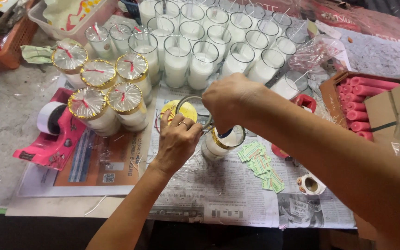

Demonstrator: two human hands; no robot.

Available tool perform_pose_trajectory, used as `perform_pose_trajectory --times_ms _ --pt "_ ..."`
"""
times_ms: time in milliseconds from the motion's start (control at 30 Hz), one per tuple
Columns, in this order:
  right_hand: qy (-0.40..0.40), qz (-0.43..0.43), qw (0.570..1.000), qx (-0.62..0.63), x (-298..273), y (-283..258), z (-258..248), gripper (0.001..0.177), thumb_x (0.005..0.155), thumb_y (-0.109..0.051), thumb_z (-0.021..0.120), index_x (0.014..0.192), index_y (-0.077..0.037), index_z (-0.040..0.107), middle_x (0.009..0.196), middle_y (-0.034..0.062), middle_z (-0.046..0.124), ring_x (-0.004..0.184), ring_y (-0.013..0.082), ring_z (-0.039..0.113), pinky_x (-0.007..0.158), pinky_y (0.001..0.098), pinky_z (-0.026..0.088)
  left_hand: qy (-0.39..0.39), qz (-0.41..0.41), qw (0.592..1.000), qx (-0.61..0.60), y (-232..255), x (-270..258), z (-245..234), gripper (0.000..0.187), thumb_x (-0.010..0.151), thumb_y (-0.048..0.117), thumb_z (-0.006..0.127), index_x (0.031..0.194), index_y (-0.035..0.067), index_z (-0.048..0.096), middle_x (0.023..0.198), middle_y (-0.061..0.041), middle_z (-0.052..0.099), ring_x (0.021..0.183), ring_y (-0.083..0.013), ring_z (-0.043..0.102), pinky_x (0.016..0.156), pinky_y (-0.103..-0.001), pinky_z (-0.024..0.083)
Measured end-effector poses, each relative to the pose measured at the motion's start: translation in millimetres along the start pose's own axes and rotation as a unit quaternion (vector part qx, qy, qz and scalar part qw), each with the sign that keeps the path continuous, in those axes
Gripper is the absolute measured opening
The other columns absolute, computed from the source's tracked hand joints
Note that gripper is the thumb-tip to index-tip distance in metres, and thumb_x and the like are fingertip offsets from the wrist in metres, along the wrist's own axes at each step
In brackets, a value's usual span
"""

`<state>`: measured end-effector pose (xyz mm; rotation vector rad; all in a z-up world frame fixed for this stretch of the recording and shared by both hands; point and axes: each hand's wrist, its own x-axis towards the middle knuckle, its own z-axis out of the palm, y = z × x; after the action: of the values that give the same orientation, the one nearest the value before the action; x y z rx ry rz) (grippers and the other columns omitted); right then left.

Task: Applying decorative labels to glass candle jars and wrapping them in protective plastic film.

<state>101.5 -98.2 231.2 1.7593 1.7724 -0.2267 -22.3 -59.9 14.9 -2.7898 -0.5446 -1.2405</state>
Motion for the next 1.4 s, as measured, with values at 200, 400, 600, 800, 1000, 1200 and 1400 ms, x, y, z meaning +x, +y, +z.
perform_pose_trajectory --times_ms 200,400,600,800,1000,1200,1400 --pt "0.01 0.01 1.0 0.015 30.3 2.8 25.3 0.013 0.073 -0.021 0.078 0.085 -0.015 0.081 0.073 0.0042 0.073 0.076 0.0243 0.073 0.062 0.0491 0.057 -0.007 0.0 1.0 -0.01 1.3 1.0 -2.8 0.015 0.08 0.02 0.086 0.085 0.017 0.072 0.08 -0.005 0.068 0.094 -0.0238 0.063 0.109 -0.06 0.036" --pt "0.023 0.005 1.0 0.003 32.4 8.9 32.4 0.012 0.072 -0.022 0.079 0.084 -0.017 0.081 0.072 0.003 0.073 0.076 0.0233 0.073 0.061 0.047 0.057 -0.012 -0.009 1.0 -0.01 0.3 1.3 0.8 0.015 0.079 0.023 0.085 0.085 0.02 0.072 0.078 -0.001 0.065 0.093 -0.0217 0.062 0.108 -0.059 0.035" --pt "0.02 -0.002 0.999 0.027 8.0 10.1 7.5 0.022 0.07 -0.027 0.086 0.089 -0.015 0.083 0.076 0.0035 0.075 0.079 0.0219 0.074 0.065 0.0444 0.057 -0.007 -0.009 1.0 -0.003 -1.2 4.2 -2.4 0.015 0.08 0.025 0.085 0.088 0.022 0.072 0.081 0.0 0.066 0.096 -0.0206 0.062 0.109 -0.057 0.036" --pt "0.008 -0.007 1.0 -0.004 33.8 12.7 19.9 0.013 0.073 -0.02 0.085 0.085 -0.015 0.082 0.072 0.0017 0.074 0.076 0.0212 0.074 0.064 0.0455 0.057 -0.008 -0.008 1.0 -0.008 -0.1 4.3 -5.9 0.012 0.084 0.023 0.082 0.089 0.021 0.072 0.081 0.0 0.066 0.097 -0.0207 0.063 0.111 -0.056 0.034" --pt "-0.013 -0.005 1.0 0.013 23.3 8.1 5.4 0.017 0.075 -0.024 0.086 0.089 -0.016 0.082 0.077 0.0022 0.076 0.08 0.0203 0.074 0.067 0.0426 0.057 -0.012 -0.018 1.0 -0.012 1.2 5.2 -9.2 0.01 0.084 0.022 0.082 0.089 0.021 0.073 0.082 0.0 0.067 0.097 -0.02 0.063 0.111 -0.056 0.034" --pt "0.017 0.004 1.0 0.01 47.5 13.1 33.0 0.011 0.073 -0.014 0.086 0.083 -0.017 0.081 0.075 0.0008 0.075 0.08 0.0217 0.075 0.064 0.0491 0.058 -0.011 -0.019 1.0 -0.009 0.9 7.9 -13.4 0.011 0.083 0.022 0.082 0.088 0.02 0.073 0.081 0.0 0.068 0.095 -0.0204 0.063 0.11 -0.057 0.036" --pt "0.01 0.049 0.998 0.025 34.6 40.3 29.6 0.024 0.075 -0.025 0.089 0.095 -0.014 0.082 0.082 0.0052 0.077 0.087 0.0249 0.075 0.075 0.0516 0.061 -0.035 -0.022 0.999 0.022 -14.3 -8.5 -19.8 0.013 0.082 0.027 0.08 0.088 0.022 0.07 0.082 -0.001 0.067 0.094 -0.0215 0.062 0.108 -0.055 0.038"
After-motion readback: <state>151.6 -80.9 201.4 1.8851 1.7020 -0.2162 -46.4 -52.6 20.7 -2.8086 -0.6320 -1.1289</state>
